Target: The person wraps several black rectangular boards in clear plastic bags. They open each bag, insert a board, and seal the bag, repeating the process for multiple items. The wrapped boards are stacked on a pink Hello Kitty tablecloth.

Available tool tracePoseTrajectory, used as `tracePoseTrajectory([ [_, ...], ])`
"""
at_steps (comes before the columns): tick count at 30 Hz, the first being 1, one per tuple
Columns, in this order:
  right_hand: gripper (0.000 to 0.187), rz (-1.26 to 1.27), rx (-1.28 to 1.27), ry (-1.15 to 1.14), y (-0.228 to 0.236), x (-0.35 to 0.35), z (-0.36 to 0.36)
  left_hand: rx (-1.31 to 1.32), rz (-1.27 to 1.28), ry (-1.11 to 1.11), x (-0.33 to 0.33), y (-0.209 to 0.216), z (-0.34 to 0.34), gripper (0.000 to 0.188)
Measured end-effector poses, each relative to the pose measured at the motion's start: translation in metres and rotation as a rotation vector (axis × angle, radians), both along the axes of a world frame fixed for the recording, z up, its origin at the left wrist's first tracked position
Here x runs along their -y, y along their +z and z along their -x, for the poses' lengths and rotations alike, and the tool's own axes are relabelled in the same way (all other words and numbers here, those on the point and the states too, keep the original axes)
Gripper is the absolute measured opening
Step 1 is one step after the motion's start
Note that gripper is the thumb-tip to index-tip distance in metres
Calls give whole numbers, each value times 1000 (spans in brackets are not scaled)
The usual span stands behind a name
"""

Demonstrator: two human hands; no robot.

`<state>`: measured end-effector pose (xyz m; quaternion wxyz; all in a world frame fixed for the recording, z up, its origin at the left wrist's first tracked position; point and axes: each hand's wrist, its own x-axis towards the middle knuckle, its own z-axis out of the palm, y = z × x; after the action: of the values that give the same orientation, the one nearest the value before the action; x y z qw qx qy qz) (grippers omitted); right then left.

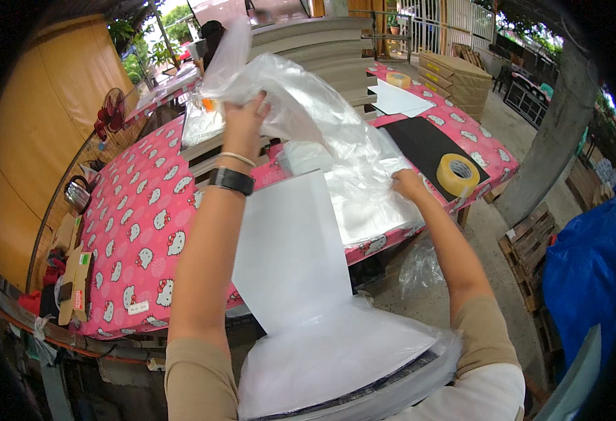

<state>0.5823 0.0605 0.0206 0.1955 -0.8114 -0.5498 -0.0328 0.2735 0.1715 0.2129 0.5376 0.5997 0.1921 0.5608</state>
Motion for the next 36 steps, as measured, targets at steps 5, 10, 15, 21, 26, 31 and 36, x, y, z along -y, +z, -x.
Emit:
tracePoseTrajectory([
  [5, 23, -614, -44, -98, 58, 15, 17, -724, -156, -110, -4, -46, -8, 89],
  [10, 21, -751, -298, 370, 133, 63, 116, -614, -851, 5, 99, -25, 0, 94],
  [15, 26, -136, -680, 830, 164, 71, 178, -863, -470, -184, 118, -34, 59, 48],
  [21, 28, -512, -953, 527, 160, 60, 132, -331, 159, -128, 127, -59, 131, 20],
  [26, 60, -148, -1098, 793, 119, 55, 196, -108, 266, -32, 138, -88, 149, 18],
  [31, 42, -136, -1294, 765, 113, 57, 247, -254, 71, 389, 157, -101, 136, 22],
  [36, 15, -154, -1151, 728, 117, 46, 225, -282, -18, 342, 148, -116, 160, 23],
])
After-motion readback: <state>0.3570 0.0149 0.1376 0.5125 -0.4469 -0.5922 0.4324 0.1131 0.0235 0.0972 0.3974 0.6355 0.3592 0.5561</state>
